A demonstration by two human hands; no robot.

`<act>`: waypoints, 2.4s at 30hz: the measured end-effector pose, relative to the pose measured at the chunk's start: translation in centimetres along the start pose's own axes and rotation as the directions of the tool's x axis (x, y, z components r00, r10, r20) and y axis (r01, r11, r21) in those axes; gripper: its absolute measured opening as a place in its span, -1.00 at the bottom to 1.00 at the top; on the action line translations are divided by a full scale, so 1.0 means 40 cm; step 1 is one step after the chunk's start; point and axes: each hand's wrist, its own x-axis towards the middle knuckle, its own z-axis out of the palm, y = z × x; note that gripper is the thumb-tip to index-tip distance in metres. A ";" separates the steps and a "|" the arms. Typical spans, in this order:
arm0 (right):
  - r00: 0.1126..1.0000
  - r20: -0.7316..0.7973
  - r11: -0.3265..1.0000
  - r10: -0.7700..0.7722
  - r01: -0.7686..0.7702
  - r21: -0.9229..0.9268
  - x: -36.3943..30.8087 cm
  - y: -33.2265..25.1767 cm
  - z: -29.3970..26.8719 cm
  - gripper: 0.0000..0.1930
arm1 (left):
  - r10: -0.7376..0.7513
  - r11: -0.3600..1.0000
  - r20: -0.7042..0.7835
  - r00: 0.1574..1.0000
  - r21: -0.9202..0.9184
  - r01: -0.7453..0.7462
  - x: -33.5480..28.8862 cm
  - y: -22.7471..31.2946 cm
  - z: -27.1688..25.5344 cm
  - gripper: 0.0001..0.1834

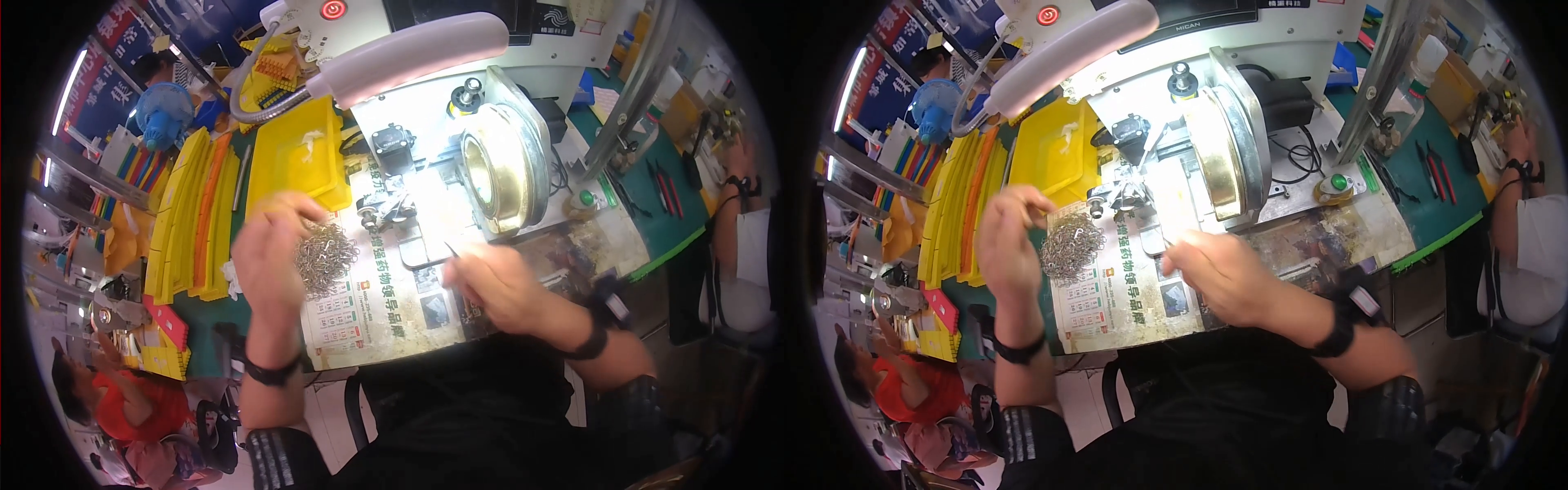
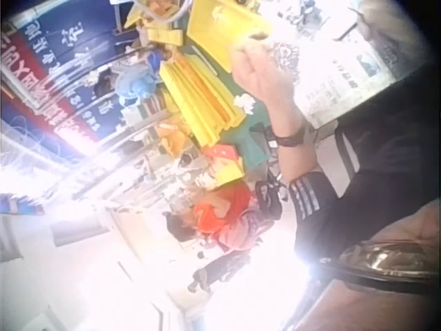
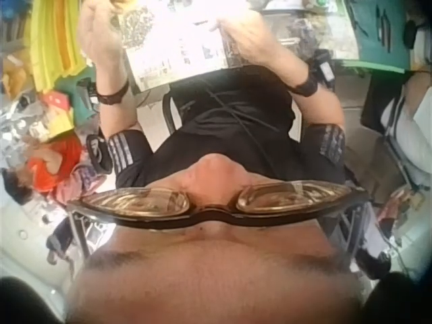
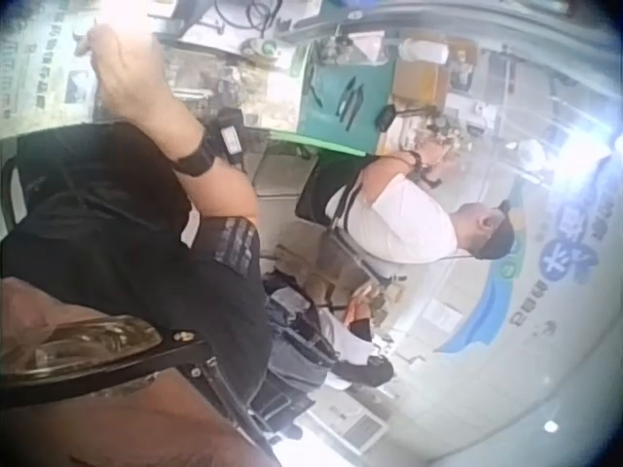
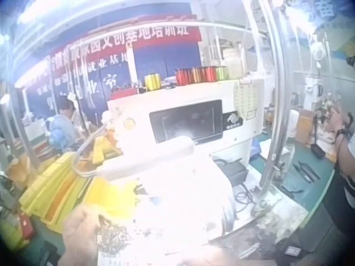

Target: Assembling and inspecting small components on a workbench in a fabrication setting.

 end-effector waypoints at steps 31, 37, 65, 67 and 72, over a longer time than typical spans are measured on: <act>0.856 -0.496 0.883 0.146 0.112 0.455 0.163 0.044 0.141 -0.84 | 0.121 0.811 0.361 0.925 0.501 -0.302 -0.033 -0.142 0.112 -0.60; 0.822 -0.566 0.891 0.069 0.204 0.406 0.173 0.069 0.153 -0.88 | 0.024 0.857 0.388 0.921 0.466 -0.219 -0.033 -0.138 0.075 -0.64; 0.909 -0.318 0.937 -0.270 0.172 -0.305 -0.049 -0.045 0.015 -0.87 | 0.330 0.925 0.259 0.908 0.106 -0.366 -0.090 0.030 0.205 -0.86; 0.815 -0.219 0.775 -0.536 0.373 -0.510 -0.023 -0.035 0.015 -0.83 | 0.335 0.922 0.255 0.907 0.109 -0.371 -0.091 0.028 0.209 -0.86; 0.806 -0.179 0.713 -0.564 0.365 -0.599 -0.013 -0.021 0.011 -0.88 | 0.351 0.913 0.249 0.903 0.122 -0.389 -0.092 0.027 0.213 -0.85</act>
